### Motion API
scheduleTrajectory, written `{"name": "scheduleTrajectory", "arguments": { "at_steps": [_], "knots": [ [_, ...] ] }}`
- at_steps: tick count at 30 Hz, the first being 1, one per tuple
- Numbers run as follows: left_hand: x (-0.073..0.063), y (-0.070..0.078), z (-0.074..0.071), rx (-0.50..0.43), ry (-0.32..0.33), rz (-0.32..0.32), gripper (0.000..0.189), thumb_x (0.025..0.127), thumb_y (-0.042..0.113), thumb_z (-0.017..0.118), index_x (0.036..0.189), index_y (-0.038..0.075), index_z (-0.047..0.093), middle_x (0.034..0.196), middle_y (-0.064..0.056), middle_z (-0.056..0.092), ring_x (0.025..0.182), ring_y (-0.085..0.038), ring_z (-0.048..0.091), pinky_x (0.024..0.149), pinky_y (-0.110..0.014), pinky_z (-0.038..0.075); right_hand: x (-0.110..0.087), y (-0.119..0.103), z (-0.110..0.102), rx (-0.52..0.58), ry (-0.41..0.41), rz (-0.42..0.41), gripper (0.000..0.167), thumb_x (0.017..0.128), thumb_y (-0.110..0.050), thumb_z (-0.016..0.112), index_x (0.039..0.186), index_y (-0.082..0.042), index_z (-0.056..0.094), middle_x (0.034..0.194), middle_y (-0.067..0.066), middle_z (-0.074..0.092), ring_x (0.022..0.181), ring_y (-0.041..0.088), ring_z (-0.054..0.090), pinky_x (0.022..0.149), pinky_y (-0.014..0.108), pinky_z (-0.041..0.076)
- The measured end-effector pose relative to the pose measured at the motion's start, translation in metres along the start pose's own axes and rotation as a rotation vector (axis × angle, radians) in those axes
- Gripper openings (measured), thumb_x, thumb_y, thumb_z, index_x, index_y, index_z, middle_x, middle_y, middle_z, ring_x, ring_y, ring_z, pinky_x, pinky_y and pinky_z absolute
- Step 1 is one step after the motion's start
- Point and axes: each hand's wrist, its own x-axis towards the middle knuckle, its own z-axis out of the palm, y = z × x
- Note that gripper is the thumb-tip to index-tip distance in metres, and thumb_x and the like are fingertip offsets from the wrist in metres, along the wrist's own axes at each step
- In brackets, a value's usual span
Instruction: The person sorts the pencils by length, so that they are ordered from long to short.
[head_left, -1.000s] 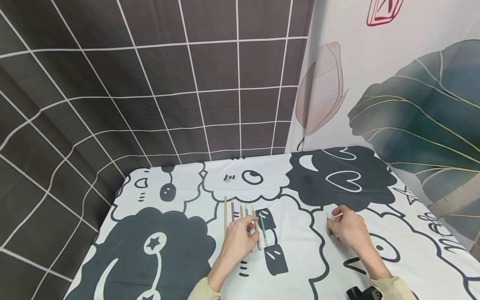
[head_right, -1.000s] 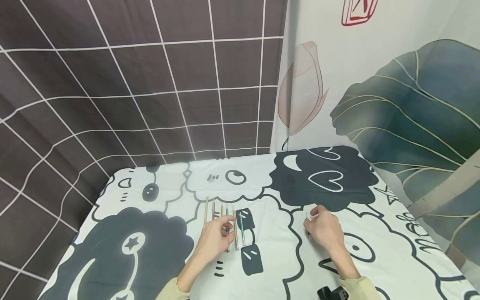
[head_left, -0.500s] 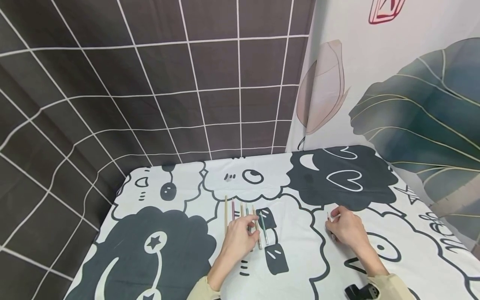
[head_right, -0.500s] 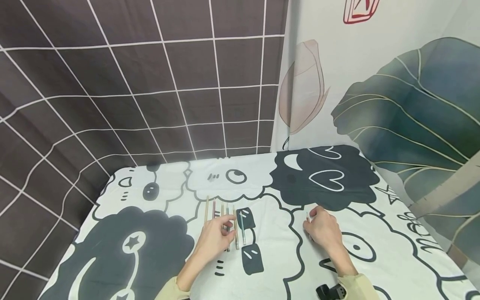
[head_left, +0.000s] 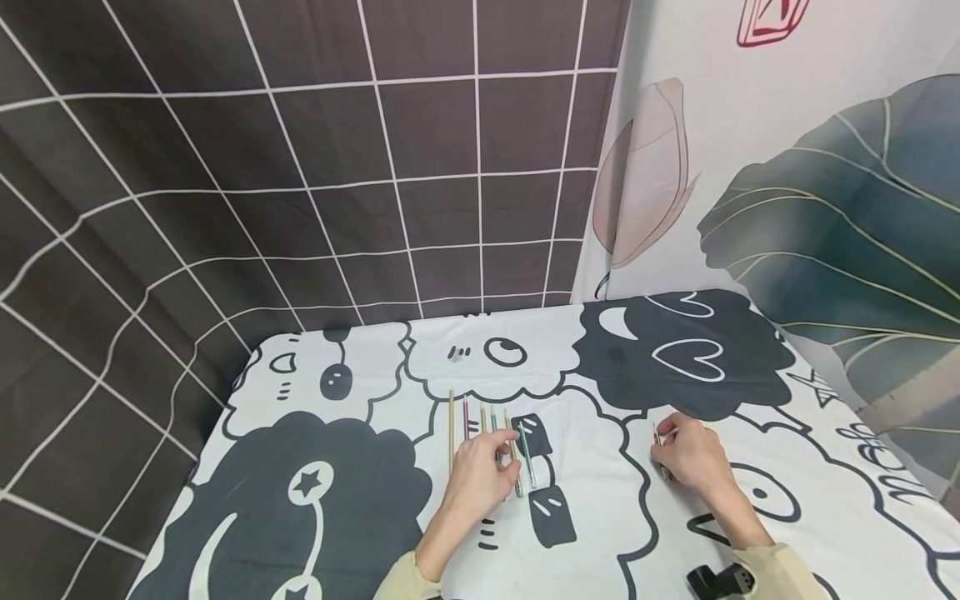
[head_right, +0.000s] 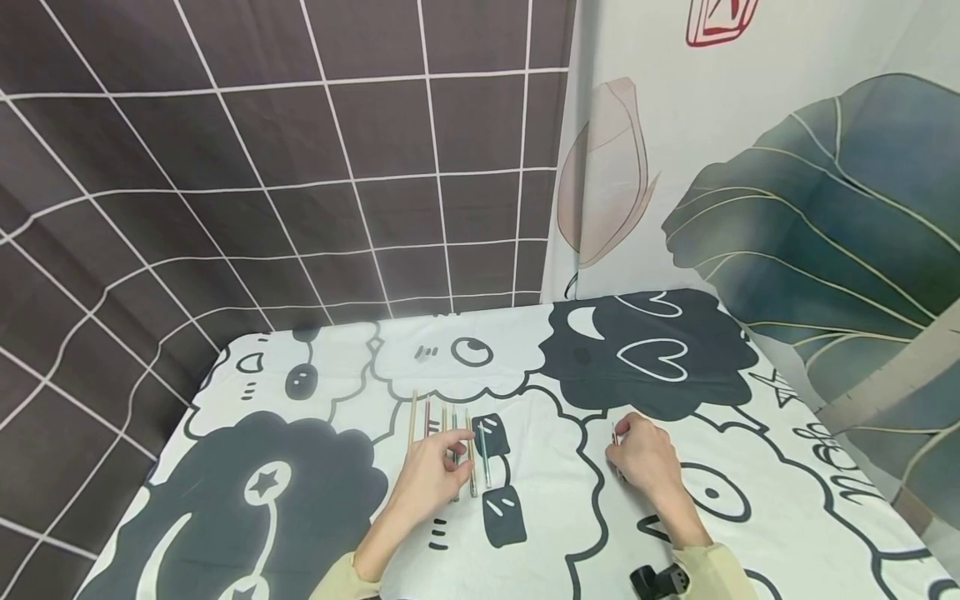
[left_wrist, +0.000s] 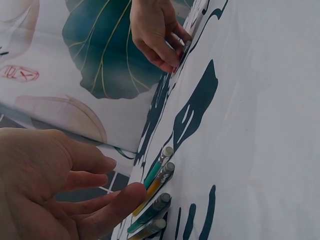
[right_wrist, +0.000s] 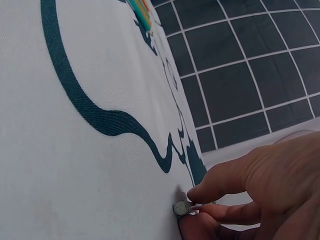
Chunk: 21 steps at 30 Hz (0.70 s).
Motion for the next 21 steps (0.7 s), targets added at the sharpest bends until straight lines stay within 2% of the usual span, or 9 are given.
{"name": "scheduleTrajectory", "arguments": {
  "at_steps": [13,21],
  "knots": [
    [-0.0005,-0.0007,-0.0005,0.002,0.016,0.011,0.033,0.077,-0.003,0.076,0.11,-0.003,0.072,0.088,-0.013,0.07,0.062,-0.004,0.062,0.056,-0.021,0.048,0.0019,-0.0003,0.0029,-0.007,0.002,-0.021,0.025,0.069,0.005,0.062,0.093,0.01,0.057,0.06,0.002,0.055,0.042,0.015,0.052,0.045,0.032,0.04],
    [-0.0022,0.0017,-0.0021,-0.032,0.063,0.002,0.035,0.078,-0.005,0.075,0.113,-0.005,0.069,0.089,-0.014,0.066,0.063,-0.007,0.064,0.059,-0.024,0.049,0.0,-0.0037,0.0021,0.037,-0.019,0.004,0.029,0.071,0.006,0.063,0.099,0.012,0.057,0.062,0.003,0.057,0.043,0.015,0.054,0.043,0.03,0.04]
  ]
}}
